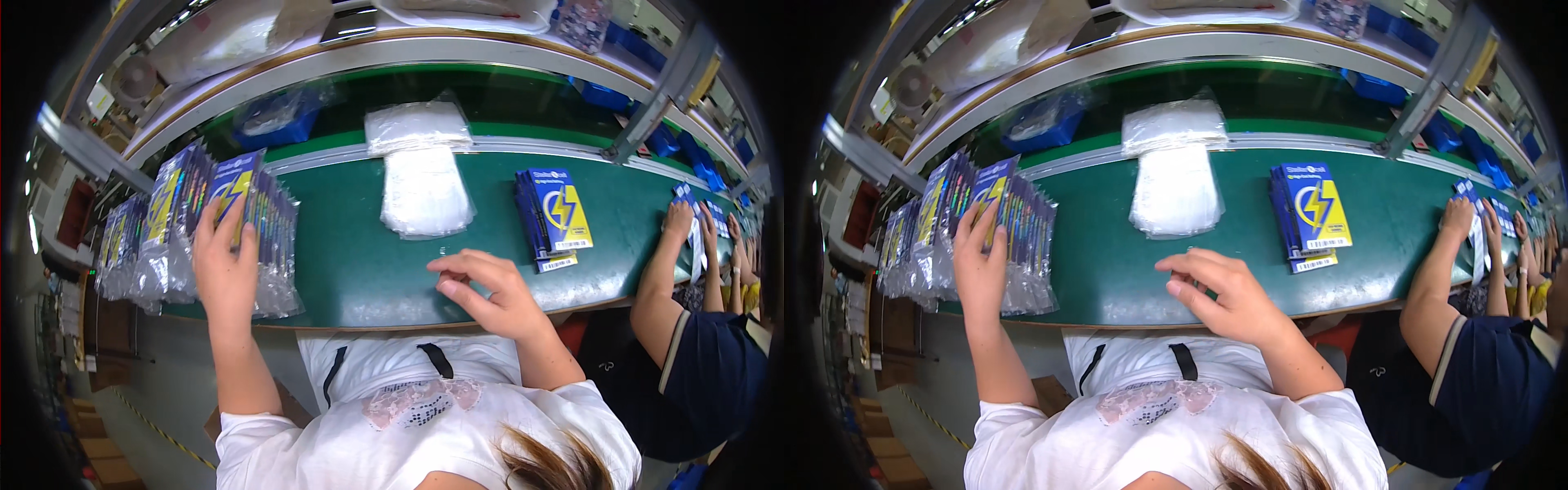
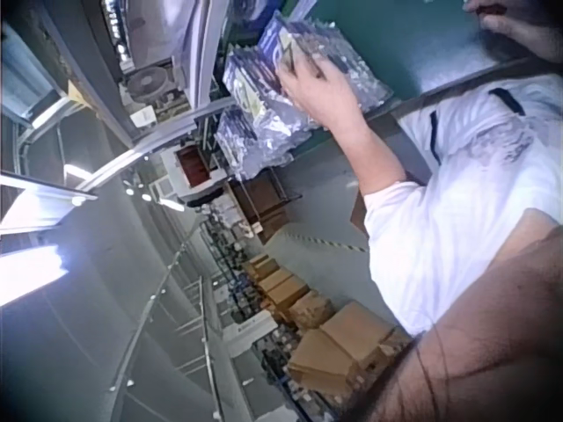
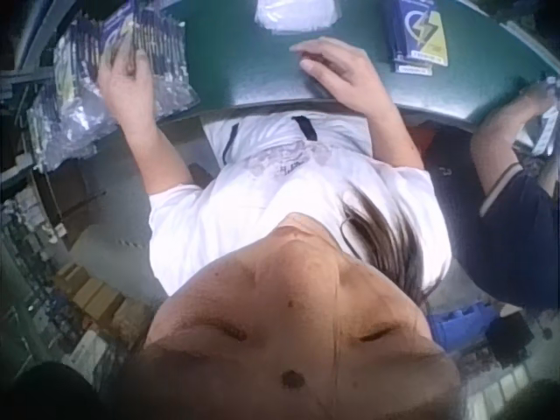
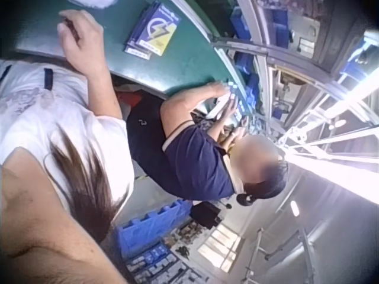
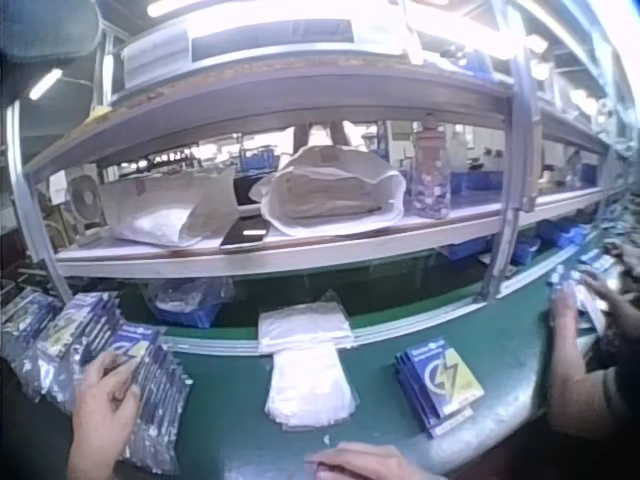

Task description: The person repeatedly picks up small blue and yellow boxes, places them into clear plastic bags, and stacks the packaged items on a green workbench. A coworker is visible across the table performing similar packaging tasks.

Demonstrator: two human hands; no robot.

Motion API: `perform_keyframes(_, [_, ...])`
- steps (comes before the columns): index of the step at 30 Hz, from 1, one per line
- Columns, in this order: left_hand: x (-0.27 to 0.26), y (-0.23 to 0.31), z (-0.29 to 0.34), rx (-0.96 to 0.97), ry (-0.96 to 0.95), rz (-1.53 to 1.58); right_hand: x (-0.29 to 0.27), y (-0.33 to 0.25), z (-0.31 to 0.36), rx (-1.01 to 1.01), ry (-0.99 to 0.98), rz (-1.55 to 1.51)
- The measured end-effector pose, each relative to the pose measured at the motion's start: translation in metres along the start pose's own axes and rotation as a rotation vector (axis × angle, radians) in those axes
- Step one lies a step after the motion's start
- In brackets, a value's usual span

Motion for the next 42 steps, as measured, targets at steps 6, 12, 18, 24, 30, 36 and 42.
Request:
perform_keyframes(6, [-0.003, 0.056, 0.019, 0.202, 0.196, 0.146, -0.067, -0.004, 0.022, 0.135, 0.611, 0.165])
perform_keyframes(12, [0.109, 0.107, 0.022, 0.610, -0.337, 0.164, -0.113, 0.061, 0.026, 0.703, 0.617, 0.909])
perform_keyframes(18, [0.160, 0.097, -0.005, 0.725, -0.298, 0.183, -0.090, 0.043, 0.037, 0.323, 0.853, 0.859])
perform_keyframes(24, [0.152, 0.104, -0.005, 0.659, -0.299, 0.328, -0.049, 0.043, 0.024, 0.187, 0.662, -0.206])
perform_keyframes(30, [0.141, 0.111, -0.006, 0.533, -0.356, 0.444, 0.000, 0.083, 0.014, 0.333, 0.203, -1.218])
perform_keyframes(36, [0.141, 0.108, -0.017, 0.542, -0.354, 0.537, 0.011, 0.086, -0.001, 0.299, 0.057, -1.349])
perform_keyframes(42, [0.140, 0.100, -0.020, 0.525, -0.329, 0.666, 0.018, 0.092, -0.021, 0.325, -0.026, -1.340])
Point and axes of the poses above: each hand's wrist, its own z-axis away from the middle knuckle, its own x-axis out of the palm, y = z × x, the point moved 5 cm from there along -z, towards the middle knuckle, and after that the axes turned 12 degrees about -y, right-handed, at the moved point
